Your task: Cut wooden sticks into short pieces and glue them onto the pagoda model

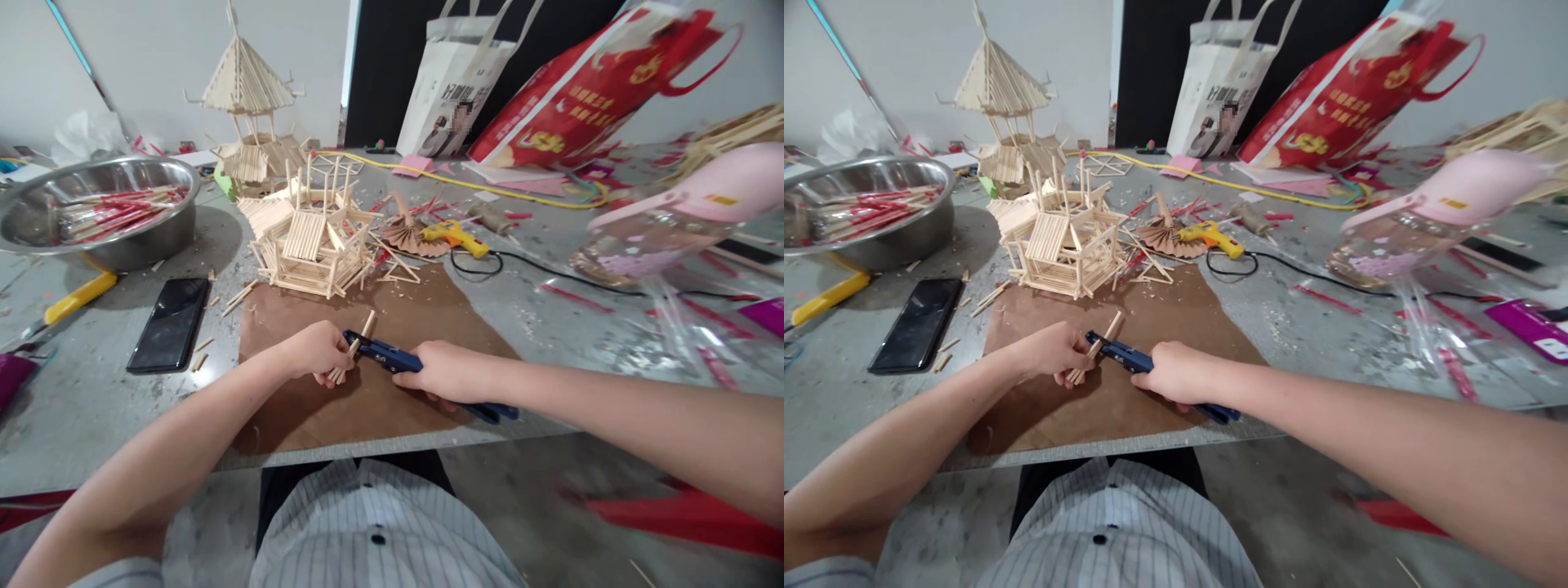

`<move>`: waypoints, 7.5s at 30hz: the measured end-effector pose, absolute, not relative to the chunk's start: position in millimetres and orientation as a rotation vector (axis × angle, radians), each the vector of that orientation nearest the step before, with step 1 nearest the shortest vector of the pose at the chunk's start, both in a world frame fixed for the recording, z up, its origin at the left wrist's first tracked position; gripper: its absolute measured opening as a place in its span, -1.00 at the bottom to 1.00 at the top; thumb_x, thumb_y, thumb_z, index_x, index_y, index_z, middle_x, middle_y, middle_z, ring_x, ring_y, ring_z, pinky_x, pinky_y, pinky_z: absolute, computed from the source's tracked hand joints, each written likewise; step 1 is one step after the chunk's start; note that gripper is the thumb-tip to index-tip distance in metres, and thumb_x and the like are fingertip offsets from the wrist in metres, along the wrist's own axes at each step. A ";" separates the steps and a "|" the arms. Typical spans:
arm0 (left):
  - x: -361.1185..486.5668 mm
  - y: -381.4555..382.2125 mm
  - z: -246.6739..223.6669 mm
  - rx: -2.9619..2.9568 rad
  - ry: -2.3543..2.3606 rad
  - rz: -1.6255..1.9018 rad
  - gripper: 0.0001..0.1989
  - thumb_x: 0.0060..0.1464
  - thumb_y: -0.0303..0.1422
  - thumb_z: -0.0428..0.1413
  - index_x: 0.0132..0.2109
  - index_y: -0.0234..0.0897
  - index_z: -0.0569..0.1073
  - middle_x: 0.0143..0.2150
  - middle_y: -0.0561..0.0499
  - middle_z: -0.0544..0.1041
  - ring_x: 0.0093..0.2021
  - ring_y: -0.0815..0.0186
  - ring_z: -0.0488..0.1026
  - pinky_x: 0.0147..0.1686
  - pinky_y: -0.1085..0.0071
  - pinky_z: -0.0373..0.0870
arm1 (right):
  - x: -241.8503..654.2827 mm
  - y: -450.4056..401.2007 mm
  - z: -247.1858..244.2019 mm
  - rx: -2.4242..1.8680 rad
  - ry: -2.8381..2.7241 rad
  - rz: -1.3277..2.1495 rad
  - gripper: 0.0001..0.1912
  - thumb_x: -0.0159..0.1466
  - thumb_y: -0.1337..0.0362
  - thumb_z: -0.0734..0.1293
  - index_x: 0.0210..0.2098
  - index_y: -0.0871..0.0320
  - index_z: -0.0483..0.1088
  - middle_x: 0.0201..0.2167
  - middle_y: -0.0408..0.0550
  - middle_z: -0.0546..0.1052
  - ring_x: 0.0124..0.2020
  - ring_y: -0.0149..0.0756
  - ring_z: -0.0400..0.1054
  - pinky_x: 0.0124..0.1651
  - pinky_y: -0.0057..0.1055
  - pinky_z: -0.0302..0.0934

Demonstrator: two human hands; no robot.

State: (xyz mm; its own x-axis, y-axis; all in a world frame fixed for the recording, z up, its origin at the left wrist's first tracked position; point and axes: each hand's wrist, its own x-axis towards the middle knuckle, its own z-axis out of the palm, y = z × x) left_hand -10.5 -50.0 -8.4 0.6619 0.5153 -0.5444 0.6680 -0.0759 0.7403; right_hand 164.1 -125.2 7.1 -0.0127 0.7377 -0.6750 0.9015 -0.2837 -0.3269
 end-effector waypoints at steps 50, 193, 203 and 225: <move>-9.0 -51.1 -13.7 1.865 0.972 -0.147 -0.85 -0.20 -0.44 -0.02 -0.64 -0.38 0.29 -0.71 0.05 0.36 -0.72 0.44 0.32 -0.73 0.57 0.26 | 159.1 -121.6 12.5 1.965 1.729 -0.995 -0.78 0.00 0.23 0.19 -0.61 0.25 0.35 -0.62 0.02 0.47 -0.63 -0.35 0.33 -0.57 -0.51 0.13; -14.0 -43.7 -15.3 2.413 1.245 0.305 -0.74 0.00 -0.30 -0.04 -0.54 -0.32 0.39 -0.59 0.02 0.40 -0.54 0.41 0.27 -0.52 0.51 0.06 | 157.7 -87.0 -34.3 2.006 2.917 0.273 -0.73 0.22 0.25 0.13 -0.43 0.21 0.42 -0.46 -0.01 0.44 -0.37 -0.30 0.24 -0.27 -0.40 0.03; -13.3 -42.1 -18.5 2.441 1.306 0.272 -0.73 0.01 -0.29 -0.05 -0.52 -0.31 0.41 -0.59 0.00 0.40 -0.56 0.39 0.26 -0.53 0.49 0.04 | 152.4 -88.5 -38.7 2.138 2.782 0.232 -0.73 0.22 0.23 0.13 -0.43 0.18 0.40 -0.44 -0.03 0.45 -0.31 -0.30 0.27 -0.35 -0.42 0.03; -28.4 -27.4 -8.8 2.011 1.138 0.176 -0.62 -0.01 -0.12 -0.05 -0.35 -0.37 0.46 -0.51 -0.02 0.49 -0.66 0.49 0.27 -0.65 0.58 0.15 | 161.5 -79.2 -42.8 1.961 2.950 0.020 -0.67 0.26 0.16 0.08 -0.34 0.17 0.40 -0.38 -0.06 0.47 -0.30 -0.35 0.30 -0.31 -0.47 0.05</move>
